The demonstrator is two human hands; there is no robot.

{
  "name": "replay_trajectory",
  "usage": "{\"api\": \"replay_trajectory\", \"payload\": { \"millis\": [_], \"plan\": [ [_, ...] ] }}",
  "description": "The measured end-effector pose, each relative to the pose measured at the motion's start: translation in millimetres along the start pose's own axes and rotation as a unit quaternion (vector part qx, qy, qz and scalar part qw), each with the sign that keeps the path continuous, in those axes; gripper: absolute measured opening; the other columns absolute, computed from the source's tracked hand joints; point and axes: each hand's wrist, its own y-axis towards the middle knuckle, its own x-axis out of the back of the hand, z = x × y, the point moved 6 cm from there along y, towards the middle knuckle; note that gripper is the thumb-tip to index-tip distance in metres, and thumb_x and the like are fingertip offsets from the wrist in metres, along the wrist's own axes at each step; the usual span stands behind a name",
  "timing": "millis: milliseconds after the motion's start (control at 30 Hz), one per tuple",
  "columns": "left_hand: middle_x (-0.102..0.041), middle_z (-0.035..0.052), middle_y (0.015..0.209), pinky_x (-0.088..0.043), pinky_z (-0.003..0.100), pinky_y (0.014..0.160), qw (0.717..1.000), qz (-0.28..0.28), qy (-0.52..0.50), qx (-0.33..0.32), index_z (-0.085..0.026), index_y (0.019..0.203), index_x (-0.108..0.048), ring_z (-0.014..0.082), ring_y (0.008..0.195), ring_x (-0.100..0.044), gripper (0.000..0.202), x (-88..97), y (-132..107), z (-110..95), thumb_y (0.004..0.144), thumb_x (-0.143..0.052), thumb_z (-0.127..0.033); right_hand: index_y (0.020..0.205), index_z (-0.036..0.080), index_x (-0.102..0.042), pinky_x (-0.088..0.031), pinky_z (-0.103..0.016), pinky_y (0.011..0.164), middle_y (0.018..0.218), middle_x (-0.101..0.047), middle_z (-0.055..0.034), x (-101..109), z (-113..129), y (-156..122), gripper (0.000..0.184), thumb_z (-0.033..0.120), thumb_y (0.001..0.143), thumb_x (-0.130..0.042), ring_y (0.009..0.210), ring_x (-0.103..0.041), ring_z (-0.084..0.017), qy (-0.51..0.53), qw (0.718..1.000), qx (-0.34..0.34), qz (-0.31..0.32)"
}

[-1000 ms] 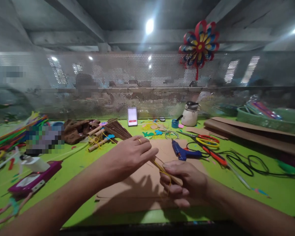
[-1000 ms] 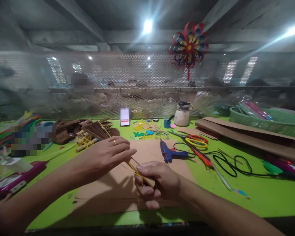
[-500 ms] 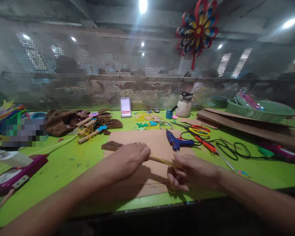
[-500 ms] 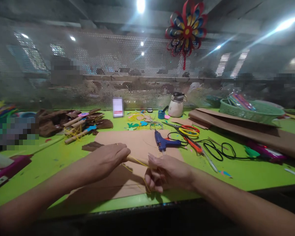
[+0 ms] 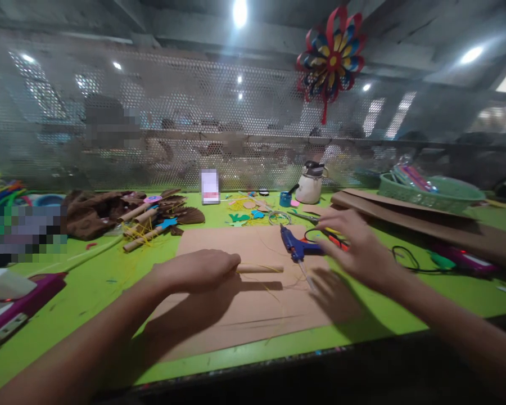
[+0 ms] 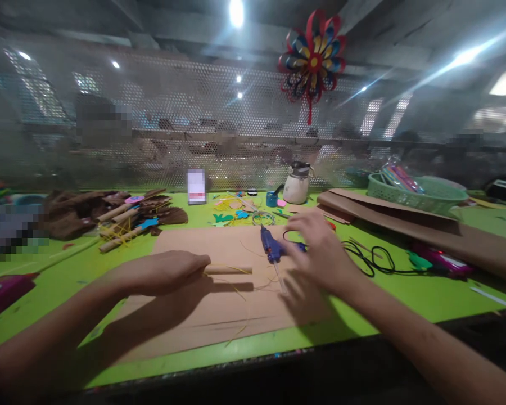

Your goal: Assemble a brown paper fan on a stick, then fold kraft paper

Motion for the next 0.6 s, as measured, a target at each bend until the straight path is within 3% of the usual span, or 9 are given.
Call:
{"api": "replay_trajectory", "payload": {
  "millis": [100, 167, 267, 433, 600],
  "plan": [
    [-0.061, 0.006, 0.069, -0.029, 0.027, 0.05, 1.0, 0.007, 0.002, 0.0, -0.018, 0.081, -0.06, 0.0184, 0.057, -0.051, 0.025, -1.7, 2, 2, 0.084, -0.038, -0.03, 0.123, 0.017, -0.05, -0.041, -0.049, 0.094, 0.118, -0.056, -0.0155, -54, 51, -17, 0.046, 0.029, 0.08, -0.061, 0.11, -0.048, -0.028, 0.04, 0.99, 0.067, 0.114],
    [-0.063, 0.0075, 0.072, -0.03, 0.027, 0.052, 1.0, 0.005, 0.006, 0.007, -0.018, 0.083, -0.062, 0.02, 0.06, -0.053, 0.027, -1.9, 3, 3, 0.084, -0.038, -0.03, 0.135, 0.015, -0.039, -0.035, -0.054, 0.098, 0.132, -0.046, -0.0189, -85, 75, -24, 0.067, 0.03, 0.075, -0.065, 0.119, -0.039, -0.033, 0.009, 0.989, 0.08, 0.127],
    [-0.065, 0.0093, 0.075, -0.03, 0.028, 0.054, 1.0, 0.015, -0.002, 0.009, -0.017, 0.085, -0.063, 0.0207, 0.062, -0.054, 0.03, -2.5, 3, 1, 0.085, -0.036, -0.029, 0.139, 0.017, -0.034, -0.034, -0.055, 0.096, 0.138, -0.039, -0.0191, -114, 85, -21, 0.065, 0.019, 0.078, -0.056, 0.118, -0.038, -0.034, -0.055, 0.99, 0.066, 0.109],
    [-0.063, 0.0073, 0.072, -0.031, 0.027, 0.053, 0.999, 0.041, -0.028, 0.016, -0.017, 0.08, -0.059, 0.0191, 0.061, -0.052, 0.029, 1.5, -4, -4, 0.085, -0.035, -0.033, 0.142, 0.013, -0.028, -0.045, -0.039, 0.076, 0.12, -0.049, -0.0183, -118, 62, -7, 0.068, 0.011, 0.077, -0.05, 0.091, -0.052, -0.024, -0.045, 0.991, -0.005, 0.124],
    [-0.064, 0.0069, 0.077, -0.033, 0.028, 0.055, 0.996, 0.051, -0.07, 0.021, -0.019, 0.079, -0.057, 0.0197, 0.065, -0.052, 0.027, 1.3, -6, 2, 0.085, -0.038, -0.037, 0.131, 0.014, -0.047, -0.044, -0.033, 0.071, 0.094, -0.062, -0.0104, -101, 22, -13, 0.053, 0.008, 0.079, -0.047, 0.079, -0.054, -0.019, 0.078, 0.982, -0.117, 0.127]
  ]
}}
